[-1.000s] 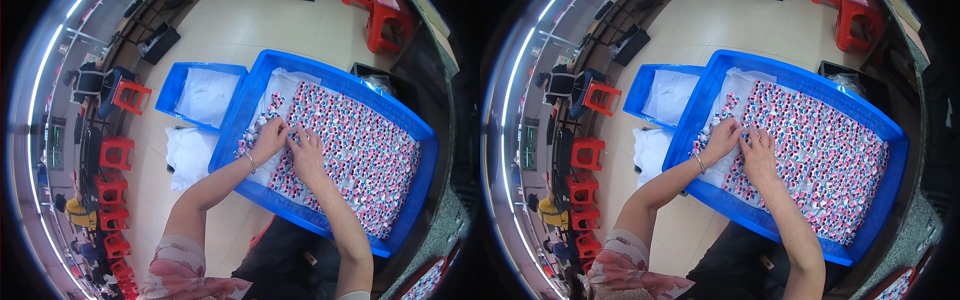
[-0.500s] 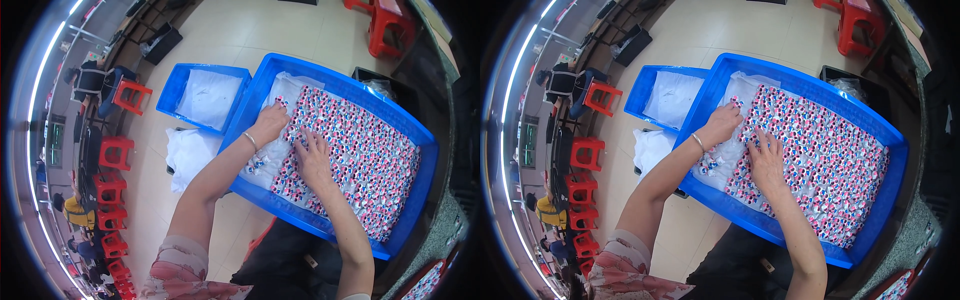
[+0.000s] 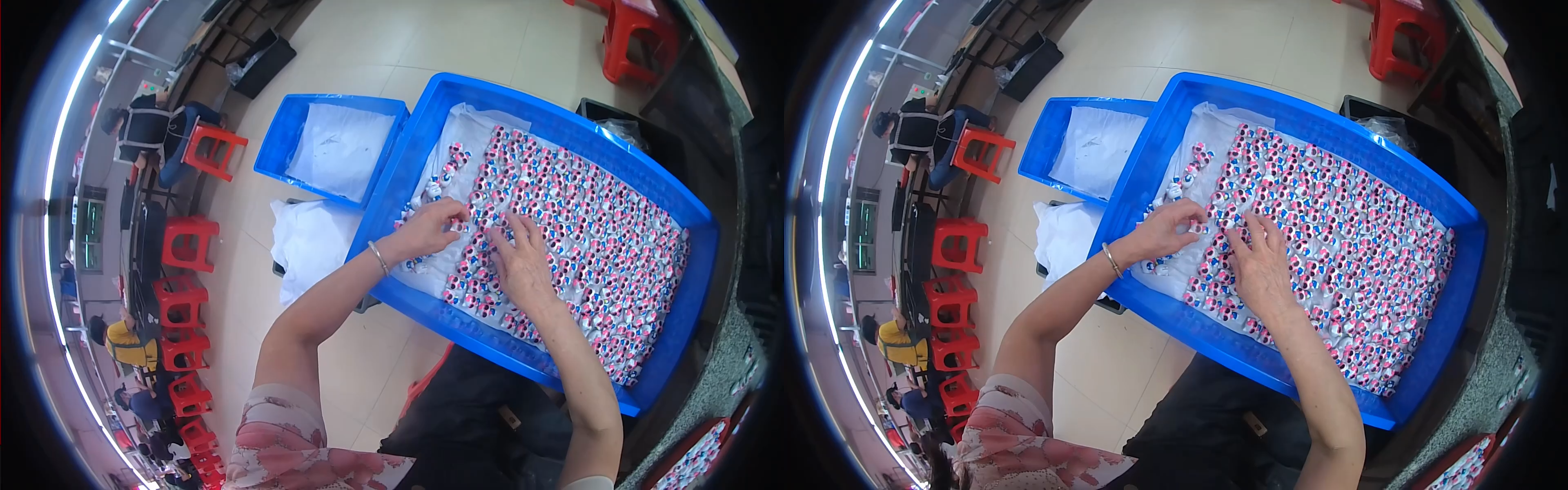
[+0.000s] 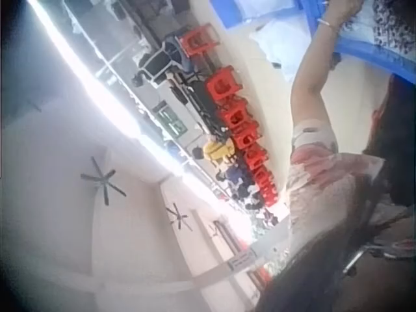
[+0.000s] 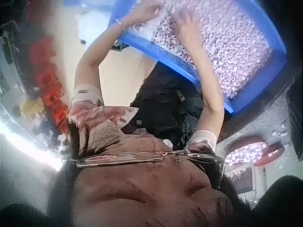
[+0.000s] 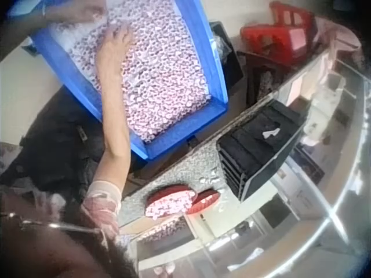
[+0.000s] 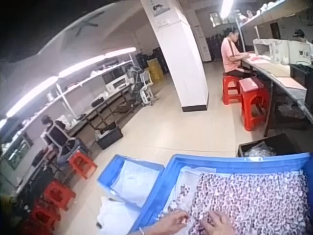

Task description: Arranging small capsules neatly into a storage bin at a factory workstation.

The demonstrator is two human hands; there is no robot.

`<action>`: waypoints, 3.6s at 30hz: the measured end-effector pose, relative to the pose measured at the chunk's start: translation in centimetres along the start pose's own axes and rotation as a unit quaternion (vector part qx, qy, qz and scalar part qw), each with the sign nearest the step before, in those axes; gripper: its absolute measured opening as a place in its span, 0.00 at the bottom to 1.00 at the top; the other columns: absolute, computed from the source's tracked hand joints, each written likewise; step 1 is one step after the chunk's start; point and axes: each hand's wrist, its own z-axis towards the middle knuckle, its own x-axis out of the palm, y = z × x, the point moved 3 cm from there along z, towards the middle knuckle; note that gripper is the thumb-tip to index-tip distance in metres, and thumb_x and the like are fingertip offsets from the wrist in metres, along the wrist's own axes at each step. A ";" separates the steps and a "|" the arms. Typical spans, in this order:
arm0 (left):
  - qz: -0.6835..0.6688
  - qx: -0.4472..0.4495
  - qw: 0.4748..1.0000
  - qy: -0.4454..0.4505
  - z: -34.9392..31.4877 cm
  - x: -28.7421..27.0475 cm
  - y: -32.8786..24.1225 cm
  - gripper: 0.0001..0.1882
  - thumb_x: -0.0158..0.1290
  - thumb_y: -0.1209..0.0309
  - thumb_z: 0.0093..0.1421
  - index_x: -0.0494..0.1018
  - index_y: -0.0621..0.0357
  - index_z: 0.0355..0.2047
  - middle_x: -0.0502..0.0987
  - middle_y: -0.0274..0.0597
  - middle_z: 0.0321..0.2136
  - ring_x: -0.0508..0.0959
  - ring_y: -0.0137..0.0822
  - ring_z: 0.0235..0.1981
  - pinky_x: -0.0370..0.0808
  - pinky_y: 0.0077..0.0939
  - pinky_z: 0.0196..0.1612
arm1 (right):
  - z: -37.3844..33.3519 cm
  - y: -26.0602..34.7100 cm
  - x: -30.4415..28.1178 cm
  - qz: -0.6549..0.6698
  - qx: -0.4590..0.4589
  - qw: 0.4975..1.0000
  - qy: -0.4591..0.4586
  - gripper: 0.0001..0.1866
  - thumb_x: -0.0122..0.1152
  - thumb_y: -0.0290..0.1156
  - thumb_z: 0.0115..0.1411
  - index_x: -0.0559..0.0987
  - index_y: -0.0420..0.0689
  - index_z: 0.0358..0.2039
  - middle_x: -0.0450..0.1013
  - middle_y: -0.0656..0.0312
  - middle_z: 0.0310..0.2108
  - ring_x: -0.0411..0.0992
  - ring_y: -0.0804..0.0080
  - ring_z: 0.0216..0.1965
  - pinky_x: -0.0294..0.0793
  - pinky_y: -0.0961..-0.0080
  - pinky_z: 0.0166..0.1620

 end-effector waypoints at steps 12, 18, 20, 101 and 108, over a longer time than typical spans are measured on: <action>0.182 0.108 0.977 -0.038 0.3 -2.3 -0.5 0.13 0.55 0.82 0.46 0.72 0.58 0.34 0.72 0.44 0.38 0.71 0.47 0.43 0.69 0.37 0.47 | -1.7 0.1 -0.9 0.034 0.017 0.999 0.019 0.23 0.64 0.24 0.49 0.75 0.43 0.49 0.59 0.48 0.59 0.57 0.47 0.59 0.61 0.56 0.61; 0.318 0.114 0.940 -0.050 1.1 -4.4 -0.2 0.15 0.53 0.83 0.46 0.74 0.56 0.36 0.72 0.42 0.44 0.71 0.46 0.43 0.70 0.36 0.47 | -2.8 -0.4 -1.3 0.016 0.030 0.999 0.017 0.24 0.63 0.23 0.50 0.75 0.44 0.51 0.59 0.47 0.60 0.55 0.46 0.60 0.60 0.55 0.62; 0.419 0.066 0.905 0.040 1.6 -3.7 0.6 0.17 0.52 0.84 0.46 0.74 0.56 0.38 0.72 0.43 0.43 0.72 0.46 0.43 0.71 0.36 0.46 | -2.9 -0.1 -1.4 0.012 0.033 0.999 0.019 0.25 0.63 0.23 0.50 0.74 0.44 0.51 0.59 0.47 0.60 0.55 0.46 0.61 0.60 0.55 0.62; 0.417 -0.030 0.904 0.095 -3.8 1.2 -0.5 0.17 0.62 0.63 0.47 0.72 0.58 0.33 0.74 0.46 0.32 0.76 0.45 0.39 0.75 0.38 0.38 | -4.9 1.7 -0.8 0.046 0.038 0.998 0.014 0.20 0.62 0.27 0.54 0.76 0.39 0.48 0.60 0.47 0.58 0.55 0.45 0.60 0.59 0.54 0.61; 0.174 -0.166 0.968 0.073 -4.0 -2.1 -2.2 0.14 0.60 0.72 0.46 0.71 0.58 0.33 0.75 0.43 0.33 0.77 0.40 0.38 0.75 0.35 0.37 | -6.0 0.8 -0.8 0.046 0.050 0.998 0.006 0.19 0.63 0.27 0.52 0.76 0.40 0.46 0.60 0.48 0.58 0.56 0.47 0.60 0.60 0.55 0.61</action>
